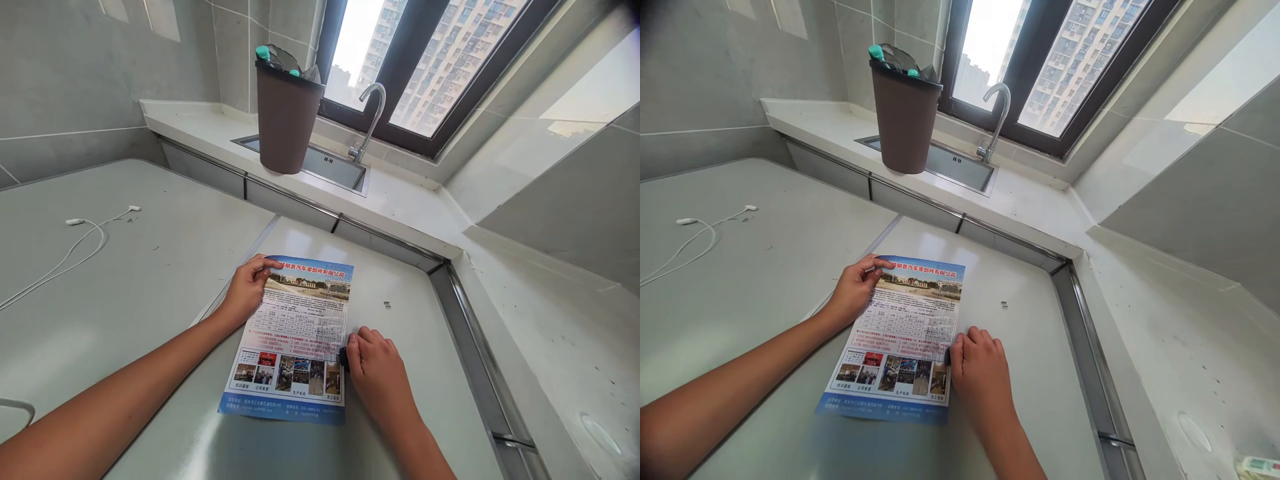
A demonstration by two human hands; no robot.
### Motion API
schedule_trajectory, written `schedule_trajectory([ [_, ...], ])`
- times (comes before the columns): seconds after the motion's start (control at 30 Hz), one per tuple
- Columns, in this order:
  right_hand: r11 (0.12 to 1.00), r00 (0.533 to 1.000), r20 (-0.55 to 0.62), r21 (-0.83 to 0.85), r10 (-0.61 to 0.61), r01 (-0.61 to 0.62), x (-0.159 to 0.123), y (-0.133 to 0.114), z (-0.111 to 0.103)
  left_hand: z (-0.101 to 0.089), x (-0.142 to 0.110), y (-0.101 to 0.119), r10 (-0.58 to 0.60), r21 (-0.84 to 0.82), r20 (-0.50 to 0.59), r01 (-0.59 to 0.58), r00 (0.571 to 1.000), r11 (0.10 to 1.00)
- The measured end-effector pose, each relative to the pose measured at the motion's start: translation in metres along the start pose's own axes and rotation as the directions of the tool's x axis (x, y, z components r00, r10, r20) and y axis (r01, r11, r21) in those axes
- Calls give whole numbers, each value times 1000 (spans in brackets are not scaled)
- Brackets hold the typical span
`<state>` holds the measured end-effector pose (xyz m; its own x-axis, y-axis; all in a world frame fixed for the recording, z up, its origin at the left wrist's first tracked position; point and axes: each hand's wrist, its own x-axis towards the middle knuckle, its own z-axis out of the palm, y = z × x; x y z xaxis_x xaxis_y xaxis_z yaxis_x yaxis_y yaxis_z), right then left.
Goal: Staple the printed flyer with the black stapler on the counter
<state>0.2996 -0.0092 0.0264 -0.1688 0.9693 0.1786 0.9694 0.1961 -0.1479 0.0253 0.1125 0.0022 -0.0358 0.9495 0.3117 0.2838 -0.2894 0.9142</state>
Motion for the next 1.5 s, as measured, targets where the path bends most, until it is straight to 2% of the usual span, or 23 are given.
schedule_trajectory([
  [0.33, 998, 998, -59, -60, -28, 25, 0, -4, 1, 0, -1, -2, -39, -31, 8, 39, 999, 999],
  [0.73, 997, 998, -58, -82, 10, -15, 1, -6, 4, 1, 0, -5, -20, -15, -7, 19, 1000, 1000],
  [0.97, 966, 999, -42, -259, -35, 23, 0, -13, 6, 1, 0, -6, 0, -22, 9, 0, 1000, 1000],
  [1.17, 935, 997, -78, -354, -24, -5, 2, -28, 9, 0, 2, -10, 30, -11, 31, -29, 999, 1000],
  [1.27, 959, 995, -95, -284, -16, -11, 1, -26, 9, 1, 3, -15, 27, 5, 49, -28, 998, 1000],
  [1.4, 1000, 996, -85, -6, 8, -8, -7, -6, 1, 3, 2, -20, -23, 16, 94, 21, 995, 1000],
  [1.5, 980, 996, -22, 178, -86, 89, -19, 10, -13, 5, 2, -19, 0, 37, 153, -5, 988, 999],
])
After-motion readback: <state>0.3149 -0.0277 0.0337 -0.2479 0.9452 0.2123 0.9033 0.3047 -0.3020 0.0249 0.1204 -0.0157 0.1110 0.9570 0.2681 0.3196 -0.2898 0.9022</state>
